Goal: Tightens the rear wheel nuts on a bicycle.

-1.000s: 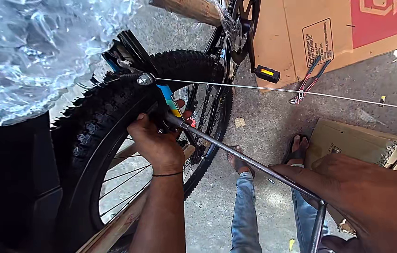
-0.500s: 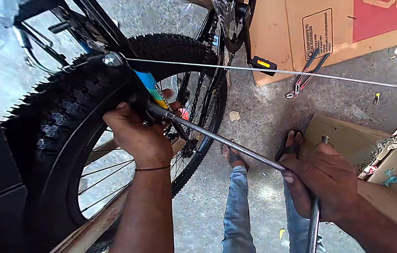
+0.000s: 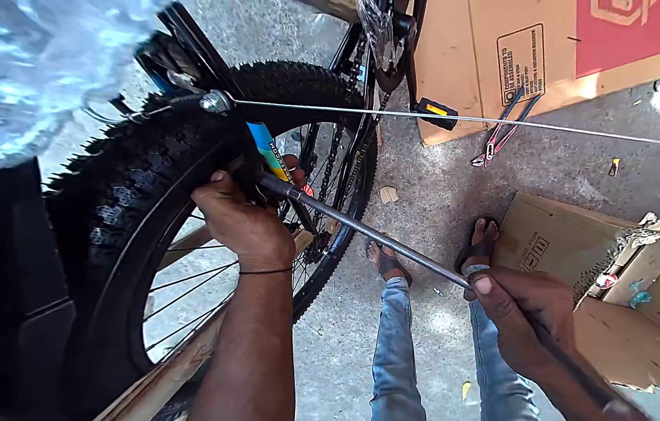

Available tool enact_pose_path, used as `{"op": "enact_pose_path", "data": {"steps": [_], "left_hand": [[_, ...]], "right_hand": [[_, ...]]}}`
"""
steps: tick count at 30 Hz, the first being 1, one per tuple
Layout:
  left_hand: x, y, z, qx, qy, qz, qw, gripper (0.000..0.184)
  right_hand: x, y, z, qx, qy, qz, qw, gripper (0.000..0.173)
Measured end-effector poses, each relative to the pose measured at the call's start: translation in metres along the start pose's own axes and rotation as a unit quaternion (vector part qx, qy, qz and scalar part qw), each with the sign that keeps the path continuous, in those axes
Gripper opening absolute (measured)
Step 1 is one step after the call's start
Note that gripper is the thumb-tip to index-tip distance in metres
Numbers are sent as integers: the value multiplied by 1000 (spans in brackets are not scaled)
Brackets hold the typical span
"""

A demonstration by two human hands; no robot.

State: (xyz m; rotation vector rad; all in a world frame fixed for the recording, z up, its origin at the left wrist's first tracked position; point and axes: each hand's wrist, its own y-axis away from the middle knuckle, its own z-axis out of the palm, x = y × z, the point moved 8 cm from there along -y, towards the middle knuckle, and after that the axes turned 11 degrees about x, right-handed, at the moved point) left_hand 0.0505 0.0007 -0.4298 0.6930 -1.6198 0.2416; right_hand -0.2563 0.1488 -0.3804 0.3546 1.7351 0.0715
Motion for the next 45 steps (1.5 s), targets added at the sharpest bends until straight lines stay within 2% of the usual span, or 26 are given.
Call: {"op": "enact_pose_path", "data": {"steps": [2,7,9,12,14,17,20,22,25,27,31,40,45], "left_hand": [[-1,0,0,-2,6,-2,1000,56],[-1,2,4,-7,20,-8,1000,54],[0,2,4,-3,23,-4,1000,52],[1,4,0,8,11,-7,1000,49],[2,3,2,12,-4,-11,1000,49],[3,6,2,10,-29,-10,999,50],[4,8,1,-23,-63,-28,997,46],[4,8,4,-43,-66,-40,996,43],[-2,7,3,-73,-34,-72,994,45],[-1,8,5,-81,-1,-89,993,43],[-2,11,5,-65,34,-106,992,41],[0,-2,8,-124,42,-17,991,41],[-6,-5,7,-107,73,-27,991,36]], "right_hand": [[13,8,3,15,-74,99,992,38],[24,4,6,22,-182,225,957,37],[27,7,10,39,-209,315,925,38],[32,16,18,41,-241,459,854,37],[31,16,19,38,-248,506,825,38],[25,18,23,12,-259,489,833,37],[27,33,28,-22,-290,442,849,26],[32,35,30,-57,-313,397,861,28],[43,33,31,-137,-314,354,870,30],[48,31,37,-168,-326,350,862,27],[62,31,45,-148,-329,358,861,33],[66,39,57,-187,-398,356,824,28],[72,40,59,-192,-416,358,814,25]]}}
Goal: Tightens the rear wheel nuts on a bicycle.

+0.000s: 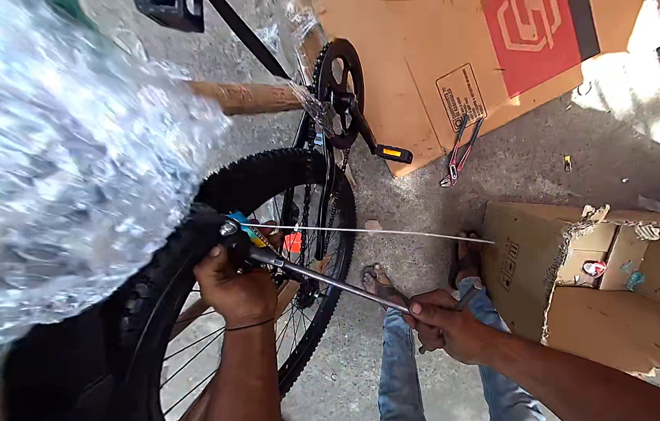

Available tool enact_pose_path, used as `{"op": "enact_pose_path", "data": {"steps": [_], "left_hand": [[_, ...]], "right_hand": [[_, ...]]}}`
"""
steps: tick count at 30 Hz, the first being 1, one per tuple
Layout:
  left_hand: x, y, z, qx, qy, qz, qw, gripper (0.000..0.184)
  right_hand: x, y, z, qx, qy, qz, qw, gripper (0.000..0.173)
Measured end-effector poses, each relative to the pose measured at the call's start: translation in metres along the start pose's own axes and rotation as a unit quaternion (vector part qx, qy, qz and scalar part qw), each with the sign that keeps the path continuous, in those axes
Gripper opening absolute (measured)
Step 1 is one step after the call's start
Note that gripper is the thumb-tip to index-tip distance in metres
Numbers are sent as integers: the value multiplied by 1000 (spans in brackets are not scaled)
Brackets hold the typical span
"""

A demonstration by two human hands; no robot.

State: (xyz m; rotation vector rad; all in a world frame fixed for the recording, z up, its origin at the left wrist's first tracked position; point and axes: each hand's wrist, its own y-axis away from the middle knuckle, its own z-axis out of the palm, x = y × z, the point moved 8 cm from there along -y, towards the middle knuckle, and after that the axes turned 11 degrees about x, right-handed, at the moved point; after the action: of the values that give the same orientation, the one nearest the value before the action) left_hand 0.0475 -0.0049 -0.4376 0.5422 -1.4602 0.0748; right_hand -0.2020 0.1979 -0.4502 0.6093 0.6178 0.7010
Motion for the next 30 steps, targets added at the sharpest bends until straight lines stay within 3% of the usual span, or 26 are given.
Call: {"op": "enact_pose_path", "data": {"steps": [4,9,12,15,19,24,27,30], "left_hand": [[-1,2,-3,14,7,-31,999,32],[6,11,1,36,-24,-75,996,37],[3,11,-1,20,-41,-79,996,38],[3,14,-5,35,-53,-87,994,36],[4,13,-2,34,-96,-82,991,37],[6,18,-4,27,-140,-66,988,43],[5,32,-7,41,-207,-67,975,51],[23,67,-19,-32,-319,-45,946,53]], "right_hand": [[-1,-1,-4,-2,43,-10,999,28],[-7,-7,-28,42,137,-84,986,31],[6,-8,-36,151,64,-117,980,30],[39,3,-25,302,-17,-187,935,29],[31,25,-25,332,31,-243,911,29],[-50,77,-131,395,181,-215,875,29],[-71,145,-149,420,217,-195,860,33],[-68,230,-135,448,203,-193,849,41]]}}
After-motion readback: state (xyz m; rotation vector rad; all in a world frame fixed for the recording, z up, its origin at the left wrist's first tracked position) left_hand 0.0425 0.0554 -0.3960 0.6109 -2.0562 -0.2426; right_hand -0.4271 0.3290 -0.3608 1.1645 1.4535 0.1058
